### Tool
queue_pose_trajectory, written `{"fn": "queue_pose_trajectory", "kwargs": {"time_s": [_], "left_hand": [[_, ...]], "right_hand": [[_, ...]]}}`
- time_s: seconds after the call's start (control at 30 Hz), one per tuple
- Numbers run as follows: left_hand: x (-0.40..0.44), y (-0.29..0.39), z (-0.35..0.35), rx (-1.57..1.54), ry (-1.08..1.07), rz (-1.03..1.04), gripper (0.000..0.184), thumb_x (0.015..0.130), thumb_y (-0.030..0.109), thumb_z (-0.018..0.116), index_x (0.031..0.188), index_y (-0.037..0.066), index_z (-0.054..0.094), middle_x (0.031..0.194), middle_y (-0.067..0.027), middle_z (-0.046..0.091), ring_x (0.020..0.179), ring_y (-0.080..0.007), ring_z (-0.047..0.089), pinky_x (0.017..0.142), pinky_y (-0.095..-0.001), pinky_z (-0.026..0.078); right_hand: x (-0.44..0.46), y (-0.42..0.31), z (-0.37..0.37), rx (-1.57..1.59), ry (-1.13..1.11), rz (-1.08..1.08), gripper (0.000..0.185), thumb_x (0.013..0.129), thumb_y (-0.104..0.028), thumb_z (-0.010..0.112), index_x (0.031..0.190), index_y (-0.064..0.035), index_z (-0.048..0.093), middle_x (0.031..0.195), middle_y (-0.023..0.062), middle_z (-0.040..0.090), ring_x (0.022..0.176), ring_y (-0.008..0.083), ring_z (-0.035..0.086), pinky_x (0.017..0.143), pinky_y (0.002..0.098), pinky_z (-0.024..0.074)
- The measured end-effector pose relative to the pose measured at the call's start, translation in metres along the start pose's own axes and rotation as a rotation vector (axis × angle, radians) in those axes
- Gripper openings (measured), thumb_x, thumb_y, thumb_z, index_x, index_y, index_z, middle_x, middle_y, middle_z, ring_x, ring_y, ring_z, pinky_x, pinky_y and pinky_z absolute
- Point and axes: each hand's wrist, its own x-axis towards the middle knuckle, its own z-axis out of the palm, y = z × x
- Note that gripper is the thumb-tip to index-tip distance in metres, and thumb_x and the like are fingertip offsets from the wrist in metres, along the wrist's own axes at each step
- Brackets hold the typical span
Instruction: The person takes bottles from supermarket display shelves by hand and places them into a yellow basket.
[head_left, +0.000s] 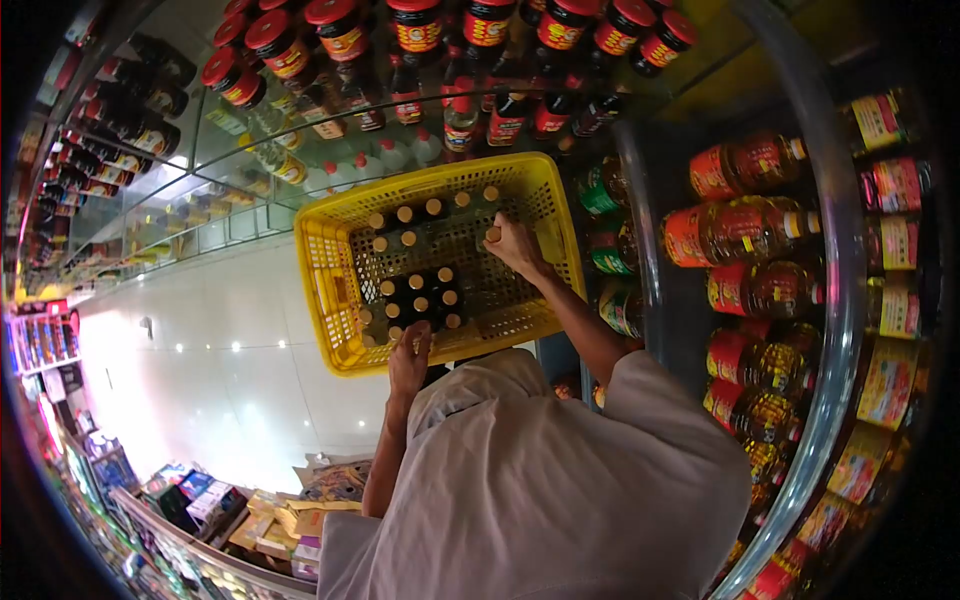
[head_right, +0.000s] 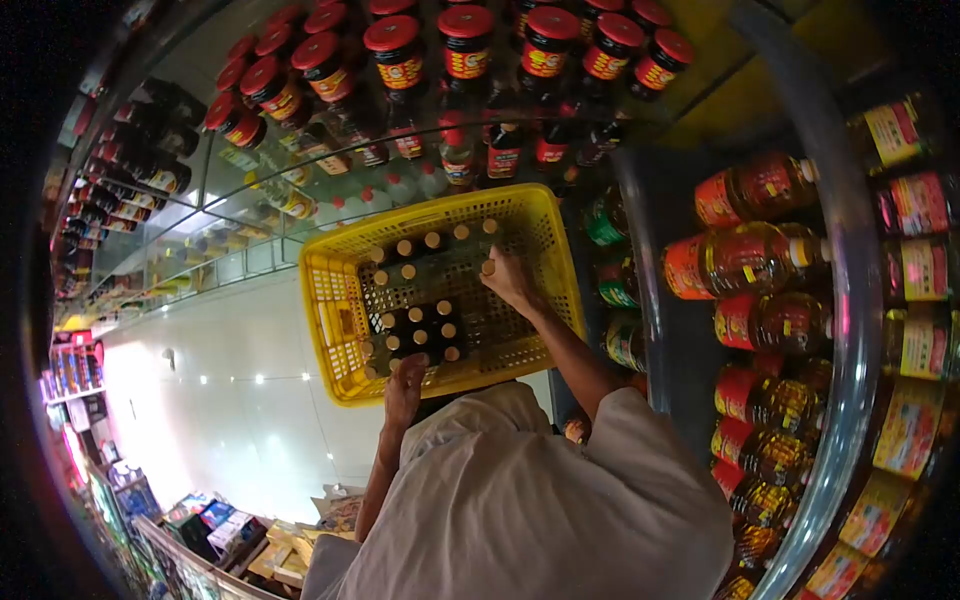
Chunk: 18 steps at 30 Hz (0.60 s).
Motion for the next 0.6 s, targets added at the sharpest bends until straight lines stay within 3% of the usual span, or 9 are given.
{"fn": "queue_pose_trajectory", "kwargs": {"time_s": [0.1,0.17,0.2,0.3,0.37,0.47,0.6], "left_hand": [[-0.002,0.003,-0.002,-0.025,0.045,-0.047,0.027,0.090,0.021,0.055,0.112,0.006,0.059,0.105,-0.0132,0.065,0.097,-0.0289,0.062,0.080,-0.0374,0.048],[-0.007,0.007,-0.004,-0.021,0.034,-0.084,0.028,0.090,0.022,0.055,0.113,0.007,0.059,0.106,-0.0128,0.065,0.099,-0.0292,0.062,0.082,-0.0377,0.048],[-0.008,0.011,-0.006,-0.022,0.031,-0.096,0.028,0.090,0.022,0.054,0.113,0.006,0.059,0.107,-0.0126,0.065,0.100,-0.0294,0.061,0.083,-0.0379,0.047],[-0.011,0.003,-0.007,-0.029,0.059,-0.061,0.027,0.091,0.022,0.054,0.112,0.006,0.059,0.107,-0.0130,0.064,0.100,-0.0297,0.061,0.083,-0.0376,0.047],[-0.013,0.004,-0.010,-0.008,0.063,-0.081,0.028,0.092,0.023,0.053,0.112,0.005,0.059,0.107,-0.0129,0.065,0.101,-0.0282,0.061,0.083,-0.0357,0.047],[-0.013,0.015,-0.018,0.003,0.077,-0.110,0.028,0.092,0.023,0.052,0.112,0.005,0.059,0.106,-0.0134,0.065,0.100,-0.0287,0.061,0.082,-0.0356,0.047],[-0.018,0.011,-0.020,-0.023,0.125,-0.122,0.027,0.092,0.022,0.052,0.111,0.006,0.059,0.105,-0.0137,0.064,0.098,-0.0307,0.061,0.080,-0.0372,0.047]], "right_hand": [[0.014,-0.008,0.003,0.029,-0.119,0.057,0.034,0.080,-0.024,0.072,0.092,-0.0006,0.050,0.070,0.0113,0.059,0.060,0.0234,0.060,0.052,0.0365,0.0495],[0.018,-0.006,0.018,-0.061,-0.089,0.023,0.042,0.081,-0.018,0.070,0.111,0.0060,0.051,0.080,0.0160,0.063,0.066,0.0269,0.062,0.056,0.0362,0.0517],[0.021,-0.005,0.026,-0.058,-0.096,0.016,0.042,0.081,-0.018,0.070,0.111,0.0060,0.051,0.080,0.0160,0.063,0.066,0.0269,0.062,0.056,0.0362,0.0517],[0.023,-0.006,0.043,-0.088,-0.027,-0.069,0.038,0.081,-0.019,0.070,0.104,0.0039,0.052,0.077,0.0154,0.062,0.065,0.0276,0.062,0.055,0.0368,0.0505],[0.029,-0.010,0.049,-0.109,-0.019,-0.083,0.033,0.078,-0.022,0.073,0.090,-0.0001,0.051,0.070,0.0132,0.058,0.062,0.0254,0.060,0.054,0.0357,0.0495],[0.034,-0.015,0.063,-0.057,0.076,-0.147,0.033,0.079,-0.023,0.073,0.089,-0.0009,0.051,0.069,0.0121,0.058,0.060,0.0245,0.060,0.051,0.0354,0.0478],[0.043,-0.021,0.080,-0.083,0.036,-0.117,0.033,0.079,-0.024,0.073,0.090,-0.0019,0.051,0.067,0.0107,0.057,0.057,0.0237,0.059,0.048,0.0354,0.0457]]}}
